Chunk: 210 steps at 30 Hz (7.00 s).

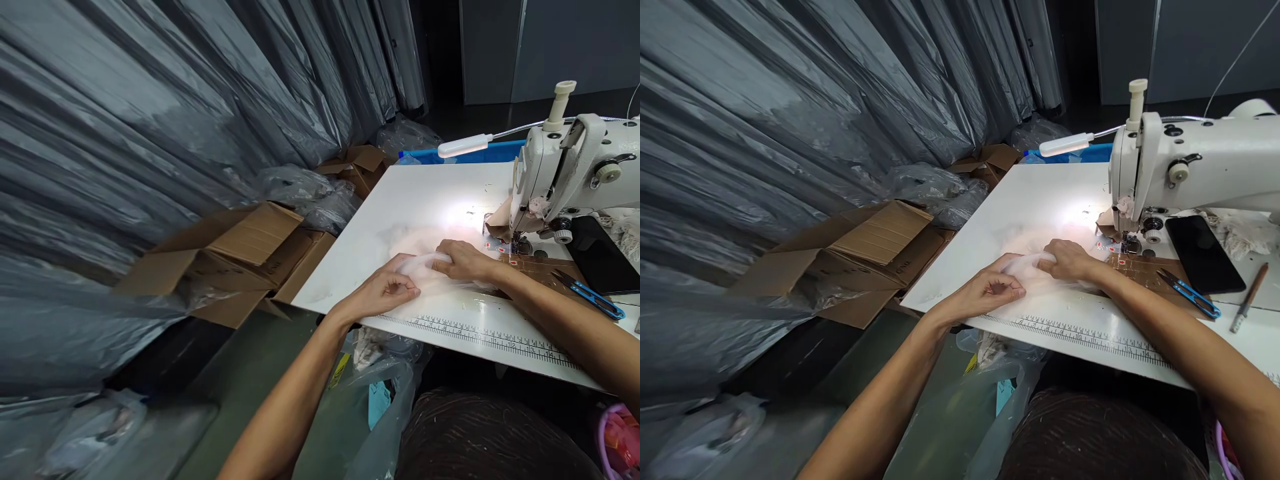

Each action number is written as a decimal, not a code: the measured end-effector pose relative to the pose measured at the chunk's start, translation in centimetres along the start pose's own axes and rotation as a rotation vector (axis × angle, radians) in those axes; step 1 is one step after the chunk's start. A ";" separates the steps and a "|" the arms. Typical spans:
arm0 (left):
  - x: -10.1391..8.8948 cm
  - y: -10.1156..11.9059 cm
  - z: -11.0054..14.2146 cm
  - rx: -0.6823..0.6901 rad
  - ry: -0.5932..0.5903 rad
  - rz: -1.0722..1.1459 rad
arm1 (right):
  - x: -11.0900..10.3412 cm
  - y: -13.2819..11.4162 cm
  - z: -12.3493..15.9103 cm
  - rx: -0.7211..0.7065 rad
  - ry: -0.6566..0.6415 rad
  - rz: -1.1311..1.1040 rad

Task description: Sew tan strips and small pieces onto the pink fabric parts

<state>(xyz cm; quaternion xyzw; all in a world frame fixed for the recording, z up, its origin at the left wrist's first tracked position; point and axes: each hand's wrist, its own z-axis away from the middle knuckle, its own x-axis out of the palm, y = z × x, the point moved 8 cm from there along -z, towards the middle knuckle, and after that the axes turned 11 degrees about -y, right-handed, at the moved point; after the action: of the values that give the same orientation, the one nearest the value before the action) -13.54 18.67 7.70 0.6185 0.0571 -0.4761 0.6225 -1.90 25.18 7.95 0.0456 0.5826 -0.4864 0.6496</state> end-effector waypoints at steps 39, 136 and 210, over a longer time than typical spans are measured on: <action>-1.3 -0.7 0.2 0.100 0.215 -0.036 | 0.5 -0.4 0.5 -0.101 -0.086 0.039; -1.4 -0.4 0.5 0.164 0.328 -0.060 | 0.6 -0.2 0.1 -0.109 0.000 0.060; -0.9 -1.3 0.0 0.099 0.174 -0.028 | -0.9 0.5 -0.4 -0.004 -0.077 -0.001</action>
<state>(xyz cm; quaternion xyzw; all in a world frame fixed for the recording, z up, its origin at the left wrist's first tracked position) -14.88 19.42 7.34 0.6867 0.0958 -0.4314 0.5772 -1.68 26.17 8.29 0.0252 0.5579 -0.4871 0.6714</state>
